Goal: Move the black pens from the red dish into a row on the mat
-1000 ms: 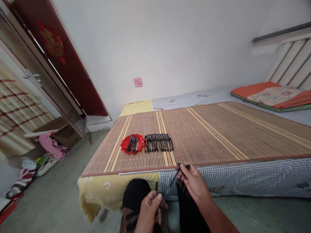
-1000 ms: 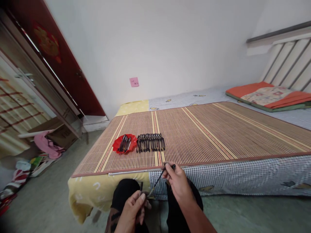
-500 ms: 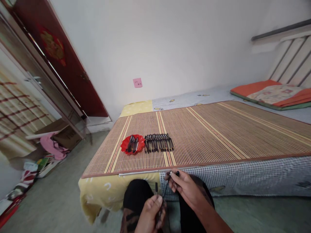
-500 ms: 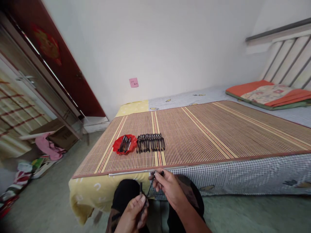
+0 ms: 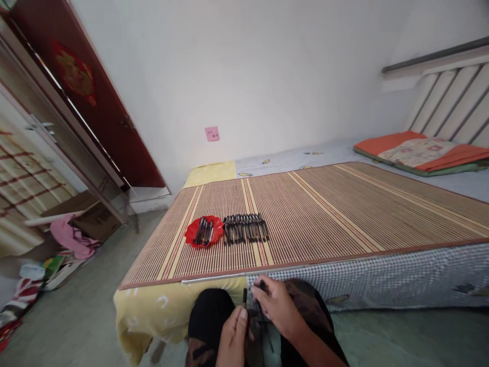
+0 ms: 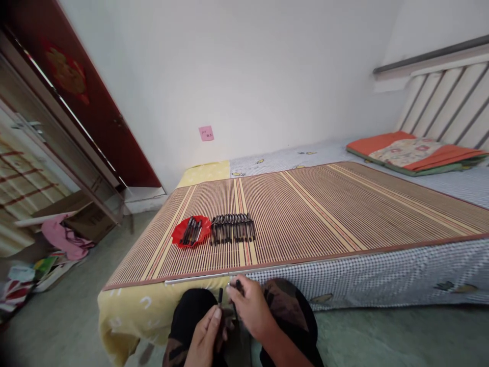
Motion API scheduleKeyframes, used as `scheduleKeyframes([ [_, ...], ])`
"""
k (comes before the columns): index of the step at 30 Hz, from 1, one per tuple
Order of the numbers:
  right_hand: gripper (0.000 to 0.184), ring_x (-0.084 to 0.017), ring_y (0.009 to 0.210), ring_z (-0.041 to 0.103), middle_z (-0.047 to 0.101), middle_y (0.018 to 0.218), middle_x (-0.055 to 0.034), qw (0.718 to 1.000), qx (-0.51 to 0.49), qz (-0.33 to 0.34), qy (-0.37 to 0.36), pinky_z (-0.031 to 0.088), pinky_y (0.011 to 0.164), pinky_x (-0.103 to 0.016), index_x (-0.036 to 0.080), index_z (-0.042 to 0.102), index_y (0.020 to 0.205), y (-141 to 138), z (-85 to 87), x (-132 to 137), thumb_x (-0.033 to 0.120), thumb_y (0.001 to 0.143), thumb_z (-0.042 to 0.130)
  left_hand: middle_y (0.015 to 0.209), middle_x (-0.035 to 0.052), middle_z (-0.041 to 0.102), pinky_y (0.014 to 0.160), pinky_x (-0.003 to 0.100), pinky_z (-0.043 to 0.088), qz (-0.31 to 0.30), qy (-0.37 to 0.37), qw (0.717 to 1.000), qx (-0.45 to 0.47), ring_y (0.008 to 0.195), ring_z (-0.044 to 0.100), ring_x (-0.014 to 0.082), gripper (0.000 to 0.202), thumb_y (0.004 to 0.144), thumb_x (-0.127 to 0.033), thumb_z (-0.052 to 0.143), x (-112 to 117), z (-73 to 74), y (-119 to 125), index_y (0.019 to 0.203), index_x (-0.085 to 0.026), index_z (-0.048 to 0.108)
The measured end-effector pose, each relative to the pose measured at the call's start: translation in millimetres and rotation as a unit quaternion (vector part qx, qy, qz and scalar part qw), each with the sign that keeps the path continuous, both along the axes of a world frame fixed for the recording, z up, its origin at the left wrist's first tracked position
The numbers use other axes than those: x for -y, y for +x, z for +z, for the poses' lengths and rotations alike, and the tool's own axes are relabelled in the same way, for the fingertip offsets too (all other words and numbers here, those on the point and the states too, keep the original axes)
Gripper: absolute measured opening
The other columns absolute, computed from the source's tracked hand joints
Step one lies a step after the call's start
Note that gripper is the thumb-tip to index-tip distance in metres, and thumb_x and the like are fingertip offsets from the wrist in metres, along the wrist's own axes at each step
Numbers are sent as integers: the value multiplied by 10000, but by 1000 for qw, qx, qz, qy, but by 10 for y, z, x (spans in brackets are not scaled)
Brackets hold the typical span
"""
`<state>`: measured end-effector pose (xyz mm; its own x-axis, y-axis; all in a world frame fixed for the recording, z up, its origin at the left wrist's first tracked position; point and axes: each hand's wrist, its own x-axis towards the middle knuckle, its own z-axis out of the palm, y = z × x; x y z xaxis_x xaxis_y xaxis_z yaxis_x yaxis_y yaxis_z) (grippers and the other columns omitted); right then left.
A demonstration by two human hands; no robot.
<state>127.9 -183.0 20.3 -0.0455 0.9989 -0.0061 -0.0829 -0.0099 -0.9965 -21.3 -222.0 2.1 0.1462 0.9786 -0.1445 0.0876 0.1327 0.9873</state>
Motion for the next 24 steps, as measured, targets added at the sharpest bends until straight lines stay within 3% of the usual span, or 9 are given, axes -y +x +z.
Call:
scheduleKeyframes([
  [5,151,-112,541,434,494,599,44,996,80,14,45,345,527,-240,199,566,720,-76,72,67,296,835,581,614,2,552,564,248,380,-5,18,1000,-7,591,453,158,497,835,-670,560,11,-77,-1,670,-202,600],
  [8,148,-131,604,465,504,612,41,992,105,30,58,364,587,-248,199,577,732,-38,131,36,299,841,575,661,20,613,564,246,419,-23,9,1000,-12,595,515,164,485,846,-650,560,0,-18,15,781,-182,669],
  [12,178,-128,592,466,523,622,37,991,119,29,54,356,560,-236,198,584,742,264,162,-279,346,839,573,1030,100,729,892,298,489,-23,64,995,-68,970,641,251,436,868,-559,584,-98,51,-160,1050,-183,710],
  [15,252,-108,505,428,521,605,42,990,140,12,31,330,494,-224,193,580,747,667,150,-754,424,846,567,1044,112,735,905,361,518,42,128,972,-194,982,667,265,445,907,-556,495,-221,-132,-472,1051,-187,698],
  [20,262,-93,438,393,408,502,85,964,259,-39,-44,308,456,-212,190,543,688,1225,96,-1627,394,850,577,921,87,757,792,353,590,99,240,904,-338,874,719,242,387,939,-495,450,-389,-666,-880,954,-205,706],
  [24,291,-109,471,492,473,491,68,945,310,-59,-82,342,468,-212,173,588,681,1355,-8,-2133,418,788,702,849,59,757,719,299,600,83,344,848,-395,797,727,209,334,970,-416,436,-454,-801,-927,929,-225,707],
])
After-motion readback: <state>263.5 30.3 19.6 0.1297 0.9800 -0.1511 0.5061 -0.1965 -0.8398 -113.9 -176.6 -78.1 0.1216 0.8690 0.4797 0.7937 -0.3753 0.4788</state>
